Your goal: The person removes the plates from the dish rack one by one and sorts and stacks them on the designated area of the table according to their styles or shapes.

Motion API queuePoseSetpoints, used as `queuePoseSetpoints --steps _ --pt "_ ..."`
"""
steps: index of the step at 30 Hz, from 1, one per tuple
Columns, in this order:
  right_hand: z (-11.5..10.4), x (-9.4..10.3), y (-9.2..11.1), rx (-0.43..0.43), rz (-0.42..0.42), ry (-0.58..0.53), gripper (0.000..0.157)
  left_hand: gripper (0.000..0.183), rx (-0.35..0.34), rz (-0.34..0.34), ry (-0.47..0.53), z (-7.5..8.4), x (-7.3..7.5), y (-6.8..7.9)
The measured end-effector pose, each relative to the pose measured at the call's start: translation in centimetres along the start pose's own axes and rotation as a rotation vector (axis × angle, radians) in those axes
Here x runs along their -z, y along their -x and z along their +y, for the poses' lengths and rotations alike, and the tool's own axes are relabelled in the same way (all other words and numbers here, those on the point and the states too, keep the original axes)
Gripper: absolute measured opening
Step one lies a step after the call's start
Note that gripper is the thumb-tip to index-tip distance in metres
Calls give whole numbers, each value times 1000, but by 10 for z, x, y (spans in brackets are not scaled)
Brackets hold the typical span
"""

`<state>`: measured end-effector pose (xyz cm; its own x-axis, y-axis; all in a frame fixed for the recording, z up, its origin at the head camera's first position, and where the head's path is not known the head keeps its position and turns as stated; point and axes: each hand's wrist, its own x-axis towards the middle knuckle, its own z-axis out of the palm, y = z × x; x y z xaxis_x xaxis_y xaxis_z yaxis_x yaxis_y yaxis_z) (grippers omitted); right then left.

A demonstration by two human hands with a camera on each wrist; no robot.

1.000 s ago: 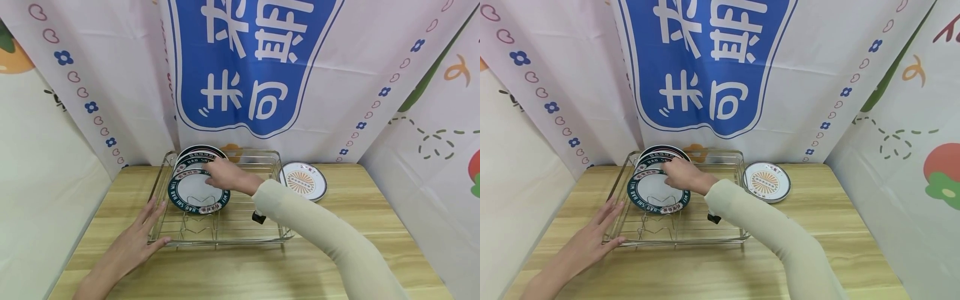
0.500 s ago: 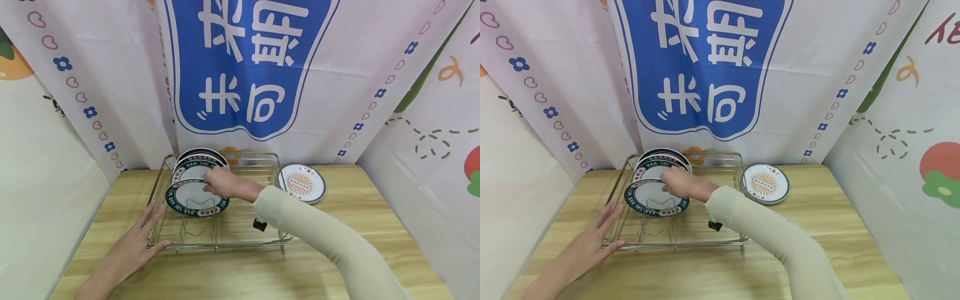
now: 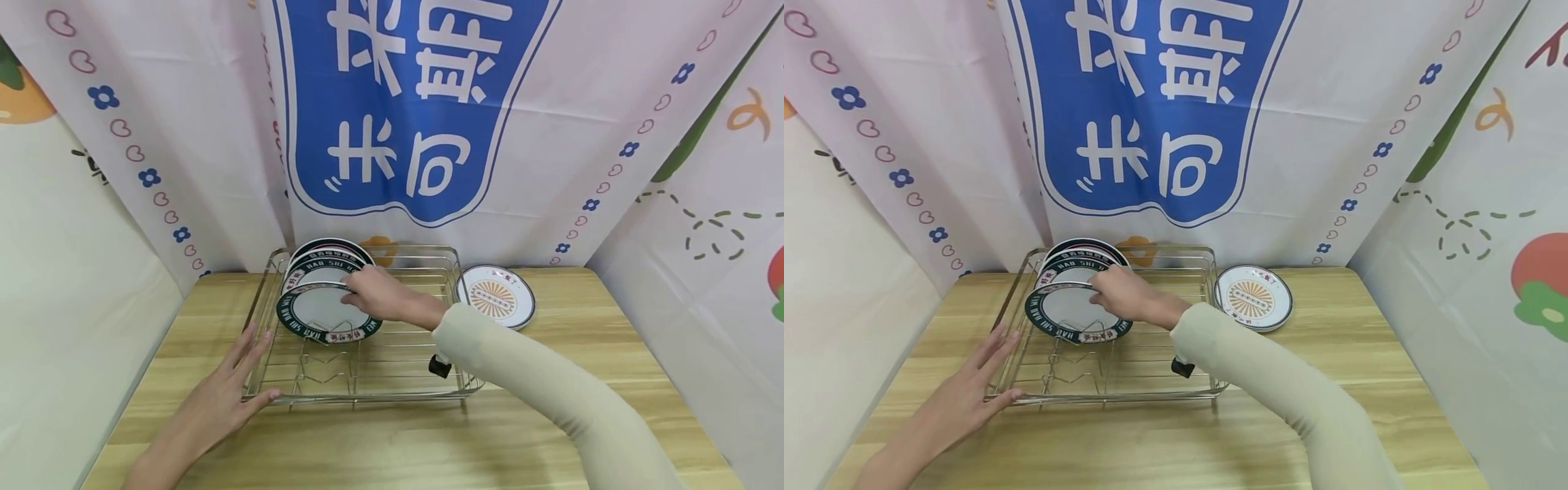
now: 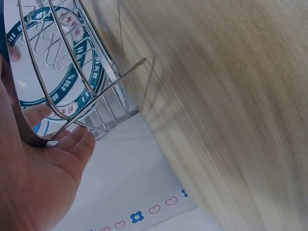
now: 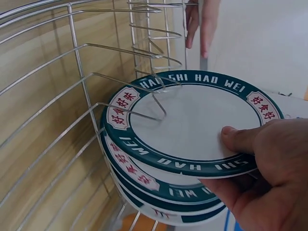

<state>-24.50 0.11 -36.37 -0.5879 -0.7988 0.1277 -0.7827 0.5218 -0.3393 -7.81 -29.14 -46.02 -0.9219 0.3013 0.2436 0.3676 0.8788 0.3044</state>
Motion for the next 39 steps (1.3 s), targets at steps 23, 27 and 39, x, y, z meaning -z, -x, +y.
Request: queuePoseSetpoints --steps 23,27,39 --pt "0 74 40 -31 237 -28 12 98 19 13 12 0 -4 2" --pt "6 88 53 -63 282 -39 14 98 16 16 6 -1 -3 2" --pt "46 118 106 -232 361 -51 26 98 5 18 3 0 -3 -1"
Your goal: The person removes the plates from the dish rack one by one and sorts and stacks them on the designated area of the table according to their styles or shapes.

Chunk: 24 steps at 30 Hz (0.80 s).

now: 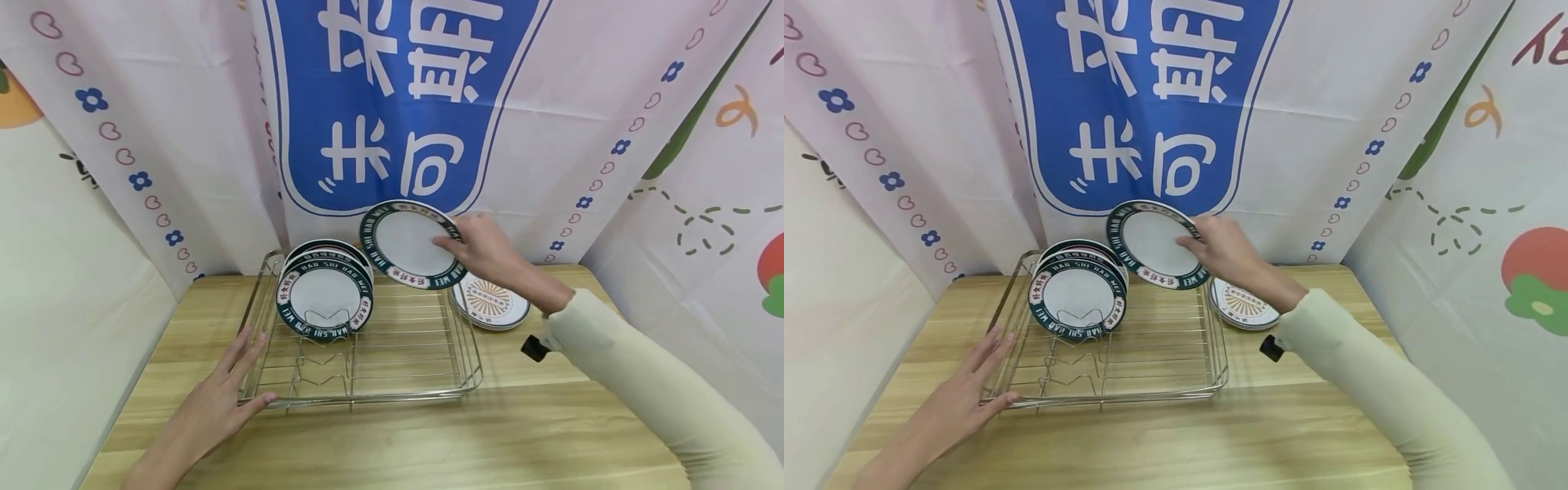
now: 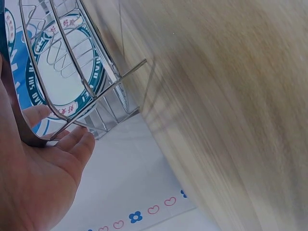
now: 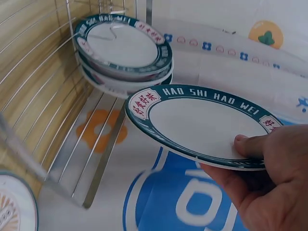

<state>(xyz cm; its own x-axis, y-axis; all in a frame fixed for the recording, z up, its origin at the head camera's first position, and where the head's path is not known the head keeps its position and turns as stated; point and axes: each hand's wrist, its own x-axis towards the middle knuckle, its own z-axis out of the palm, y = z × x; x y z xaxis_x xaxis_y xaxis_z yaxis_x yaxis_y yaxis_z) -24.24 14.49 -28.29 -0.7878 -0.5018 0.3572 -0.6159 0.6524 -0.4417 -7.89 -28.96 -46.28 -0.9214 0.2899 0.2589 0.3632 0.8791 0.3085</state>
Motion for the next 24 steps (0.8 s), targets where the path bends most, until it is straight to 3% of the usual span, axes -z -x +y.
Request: queuePoseSetpoints --steps 6,13,18,24 --pt "33 25 19 -142 27 -22 26 100 -2 4 -2 -1 -1 0" --pt "77 56 45 -303 69 70 30 99 -11 6 -6 -1 -1 0" --pt "116 72 64 -391 119 84 31 99 -5 -7 -14 0 0 -1" --pt "166 87 91 -523 107 97 38 100 -1 -13 -16 0 1 -1"
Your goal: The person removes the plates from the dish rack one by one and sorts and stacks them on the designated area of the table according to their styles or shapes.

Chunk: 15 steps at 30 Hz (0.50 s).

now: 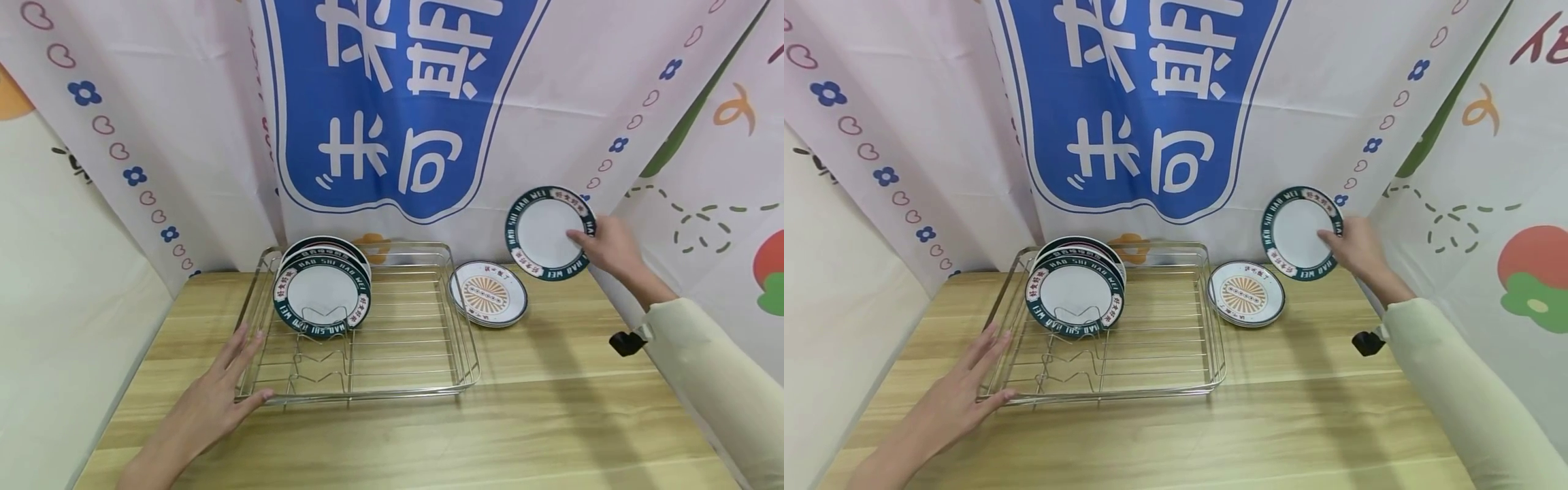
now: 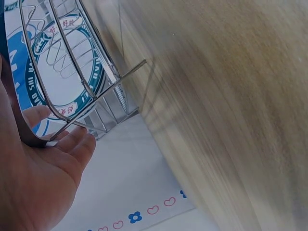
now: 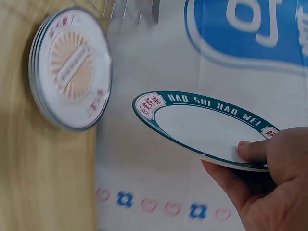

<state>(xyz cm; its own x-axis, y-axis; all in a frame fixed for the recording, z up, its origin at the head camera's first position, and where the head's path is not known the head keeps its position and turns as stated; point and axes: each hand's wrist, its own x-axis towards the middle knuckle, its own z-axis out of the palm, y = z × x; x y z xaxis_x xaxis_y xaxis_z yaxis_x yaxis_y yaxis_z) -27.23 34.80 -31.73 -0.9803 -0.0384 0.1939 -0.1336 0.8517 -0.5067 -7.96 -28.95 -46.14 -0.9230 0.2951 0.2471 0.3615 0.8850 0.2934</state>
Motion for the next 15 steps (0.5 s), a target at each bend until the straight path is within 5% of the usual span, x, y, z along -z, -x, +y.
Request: queuePoseSetpoints --steps 7,15 --pt "60 3 7 -193 -21 29 40 99 -19 21 3 -1 0 0" --pt "102 -1 21 -374 -97 -51 41 98 -26 30 11 -1 0 0"
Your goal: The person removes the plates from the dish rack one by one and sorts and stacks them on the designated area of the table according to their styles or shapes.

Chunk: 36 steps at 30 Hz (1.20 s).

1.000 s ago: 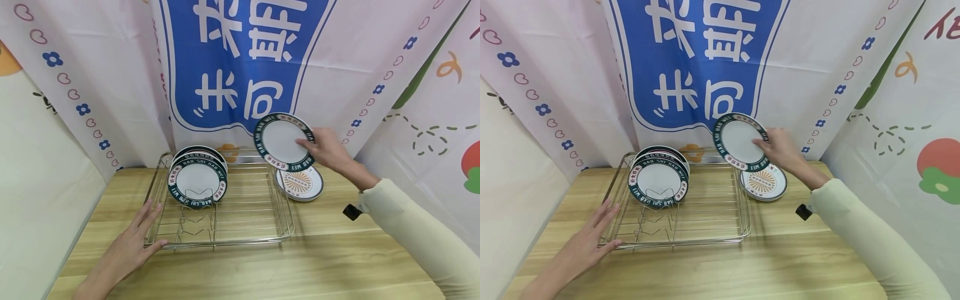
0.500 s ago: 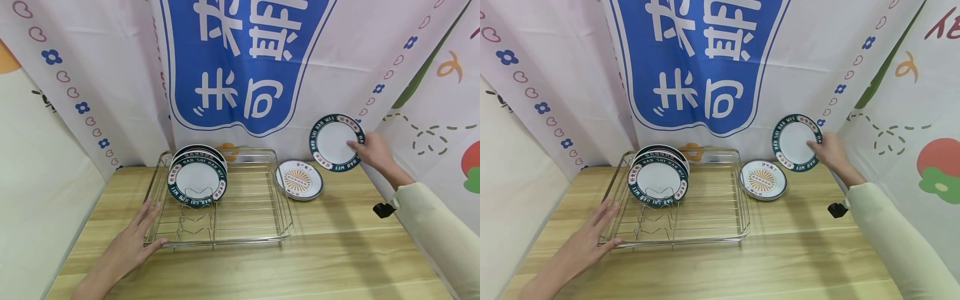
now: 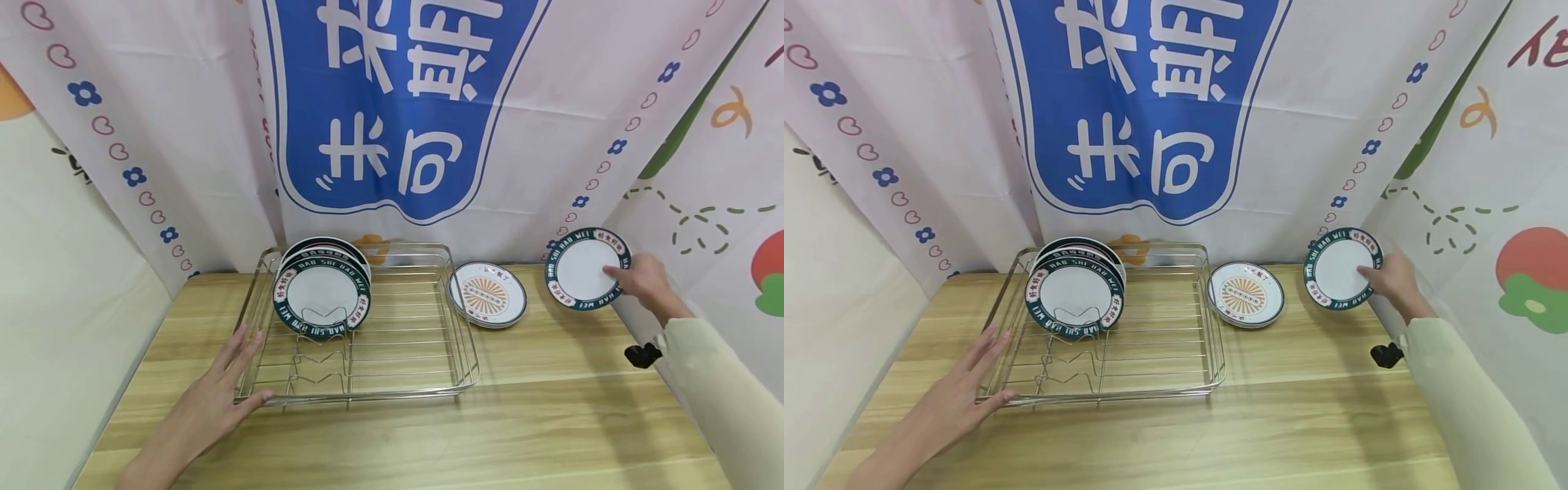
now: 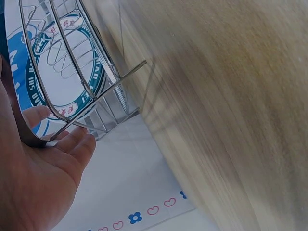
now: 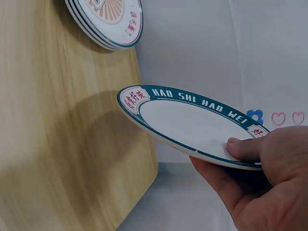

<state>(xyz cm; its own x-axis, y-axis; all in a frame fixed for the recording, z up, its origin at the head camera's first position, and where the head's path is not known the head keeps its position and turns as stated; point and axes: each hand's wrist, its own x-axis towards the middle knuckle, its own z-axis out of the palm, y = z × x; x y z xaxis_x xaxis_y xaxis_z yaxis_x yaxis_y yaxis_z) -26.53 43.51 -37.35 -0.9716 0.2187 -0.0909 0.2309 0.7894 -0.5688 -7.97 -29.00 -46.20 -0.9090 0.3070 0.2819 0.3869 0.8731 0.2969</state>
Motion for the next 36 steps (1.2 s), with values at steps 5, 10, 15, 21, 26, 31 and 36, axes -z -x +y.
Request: queuePoseSetpoints --steps 5,10,15,21,26,31,36 --pt "19 -7 1 -71 -53 -79 43 98 -5 5 1 0 0 0" --pt "33 -15 -2 -117 -109 -129 41 99 -1 2 3 -1 -1 1" --pt "42 -22 -4 -164 -143 -192 33 99 12 -11 15 0 -2 1" --pt "47 -34 -7 -245 -166 -323 24 98 16 -13 10 1 1 0" --pt "52 -43 -11 -336 -141 -377 29 97 24 -21 14 1 2 0" --pt "61 -50 -12 -408 -129 -315 42 98 34 -28 13 2 2 1" --pt "71 -60 -14 -444 -91 -302 50 99 49 -35 3 2 3 1"
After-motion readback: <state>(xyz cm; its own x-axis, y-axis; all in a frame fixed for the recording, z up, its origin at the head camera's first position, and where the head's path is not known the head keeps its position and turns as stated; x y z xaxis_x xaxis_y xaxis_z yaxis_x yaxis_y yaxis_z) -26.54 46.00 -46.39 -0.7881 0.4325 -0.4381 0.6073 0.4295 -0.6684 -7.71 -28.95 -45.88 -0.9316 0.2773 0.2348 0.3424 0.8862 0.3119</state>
